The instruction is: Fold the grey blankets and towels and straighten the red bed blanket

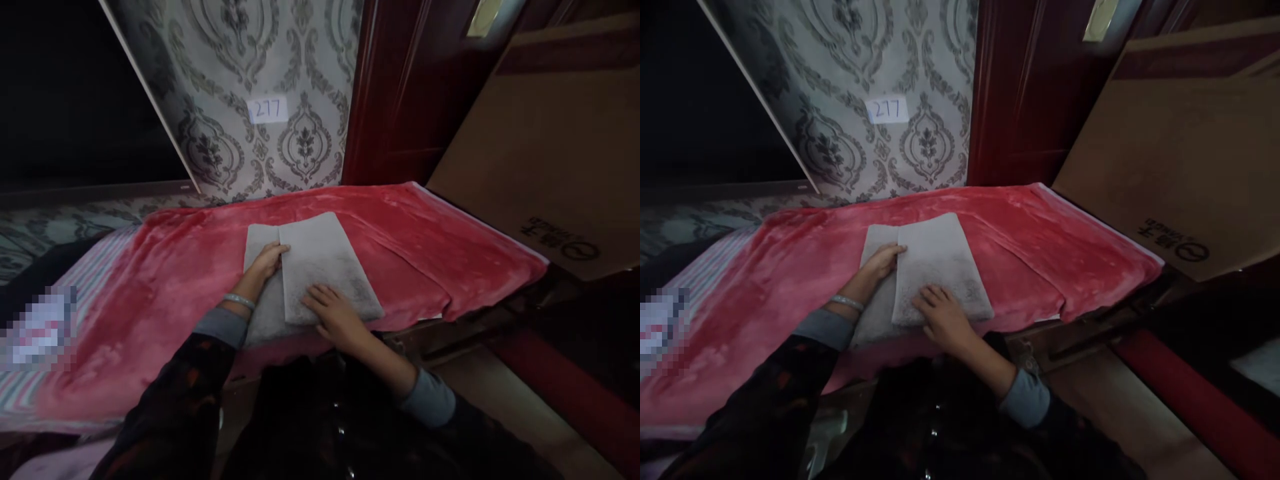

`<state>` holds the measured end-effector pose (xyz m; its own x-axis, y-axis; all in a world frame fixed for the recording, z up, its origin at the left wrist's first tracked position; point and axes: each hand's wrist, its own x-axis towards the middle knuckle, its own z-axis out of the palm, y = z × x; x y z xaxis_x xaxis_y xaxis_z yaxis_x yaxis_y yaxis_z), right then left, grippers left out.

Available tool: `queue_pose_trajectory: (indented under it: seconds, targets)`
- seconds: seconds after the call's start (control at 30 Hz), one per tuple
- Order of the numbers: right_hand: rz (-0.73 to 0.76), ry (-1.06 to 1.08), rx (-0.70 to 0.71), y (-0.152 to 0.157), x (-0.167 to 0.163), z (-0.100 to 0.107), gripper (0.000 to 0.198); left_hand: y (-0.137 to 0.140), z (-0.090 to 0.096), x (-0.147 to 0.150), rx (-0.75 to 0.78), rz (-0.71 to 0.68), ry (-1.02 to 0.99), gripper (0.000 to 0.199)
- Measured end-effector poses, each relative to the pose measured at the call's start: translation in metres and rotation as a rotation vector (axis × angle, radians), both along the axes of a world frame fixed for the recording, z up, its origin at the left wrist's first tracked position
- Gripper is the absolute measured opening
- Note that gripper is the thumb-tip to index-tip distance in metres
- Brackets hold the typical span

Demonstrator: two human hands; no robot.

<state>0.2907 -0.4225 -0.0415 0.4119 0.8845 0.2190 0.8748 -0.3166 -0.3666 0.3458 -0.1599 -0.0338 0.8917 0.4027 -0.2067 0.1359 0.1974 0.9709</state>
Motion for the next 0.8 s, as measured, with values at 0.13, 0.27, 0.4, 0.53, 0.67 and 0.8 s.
queue_pose_trajectory:
  seconds: [0.13,0.27,0.4,0.53,0.67,0.8]
  targets:
    - [-0.069,0.019,0.056,-0.022,0.006,-0.009,0.071,-0.003,-0.002,0.003,0.021,0.016,-0.007,0.041]
    - [-0.084,0.032,0.106,-0.031,0.010,-0.012,0.066,-0.006,-0.003,0.004,0.049,0.048,-0.045,0.041]
    - [-0.053,0.026,0.144,-0.027,0.007,-0.015,0.065,-0.005,-0.004,0.001,0.085,0.103,-0.092,0.041]
    - [-0.054,-0.021,0.097,-0.026,-0.001,-0.021,0.068,-0.003,-0.004,-0.007,0.109,0.126,-0.110,0.040]
    - [-0.080,-0.043,0.082,-0.025,-0.003,-0.021,0.070,-0.006,-0.001,-0.011,0.125,0.113,-0.112,0.042]
    - [-0.093,-0.063,0.083,-0.022,-0.005,-0.018,0.065,-0.009,0.001,-0.010,0.153,0.134,-0.124,0.047]
